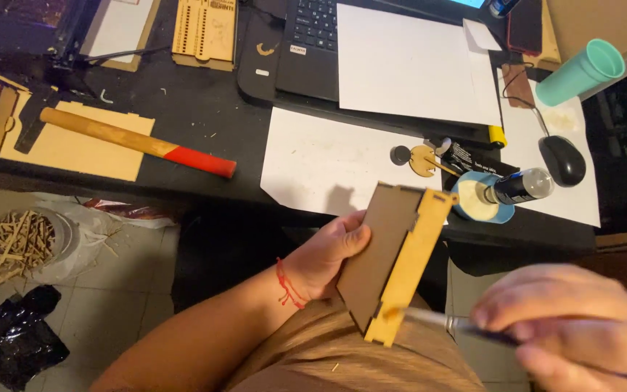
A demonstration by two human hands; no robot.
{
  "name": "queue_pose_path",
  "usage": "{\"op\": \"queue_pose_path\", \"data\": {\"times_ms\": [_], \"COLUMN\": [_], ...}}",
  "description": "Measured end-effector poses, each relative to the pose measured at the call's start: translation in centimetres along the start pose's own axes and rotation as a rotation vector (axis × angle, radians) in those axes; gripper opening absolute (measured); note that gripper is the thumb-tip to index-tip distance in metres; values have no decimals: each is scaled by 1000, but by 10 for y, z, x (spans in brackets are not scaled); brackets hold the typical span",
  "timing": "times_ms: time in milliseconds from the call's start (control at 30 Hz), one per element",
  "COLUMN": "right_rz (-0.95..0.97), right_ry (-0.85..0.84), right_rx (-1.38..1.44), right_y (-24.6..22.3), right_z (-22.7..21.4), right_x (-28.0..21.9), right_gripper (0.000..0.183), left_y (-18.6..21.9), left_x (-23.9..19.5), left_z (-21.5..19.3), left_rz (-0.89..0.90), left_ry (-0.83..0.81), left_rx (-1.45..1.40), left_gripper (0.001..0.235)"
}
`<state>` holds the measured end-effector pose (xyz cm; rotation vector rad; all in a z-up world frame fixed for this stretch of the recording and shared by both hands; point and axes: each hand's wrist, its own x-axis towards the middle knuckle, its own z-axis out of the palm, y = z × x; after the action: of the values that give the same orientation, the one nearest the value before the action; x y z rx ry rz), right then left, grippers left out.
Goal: Applying varnish or glue to the exterior of a small laser-cut wooden box using a paintbrush.
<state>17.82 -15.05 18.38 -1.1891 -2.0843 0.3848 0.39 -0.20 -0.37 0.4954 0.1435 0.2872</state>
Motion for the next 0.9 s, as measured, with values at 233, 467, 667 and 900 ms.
{"op": "queue_pose_path", "data": {"times_ms": [233, 467, 667, 900], "right_rz": [15, 118, 220, 184], "right_ry": [539, -157, 251, 50], "right_rx": [-451, -227, -393, -226], "right_y": [18, 2, 2, -15], "right_z": [2, -3, 0, 6], "right_x": [-3, -26, -6, 6], "right_gripper": [48, 21, 12, 23], "left_y": [2, -2, 1, 2], "left_x": [-2, -1, -1, -2], "left_z": [3, -2, -3, -1], "left_rz": [-17, -9, -1, 2], "left_ry": [-78, -45, -66, -124], "left_rx": [-87, -61, -32, -44], "left_gripper": [76, 82, 81, 72]}}
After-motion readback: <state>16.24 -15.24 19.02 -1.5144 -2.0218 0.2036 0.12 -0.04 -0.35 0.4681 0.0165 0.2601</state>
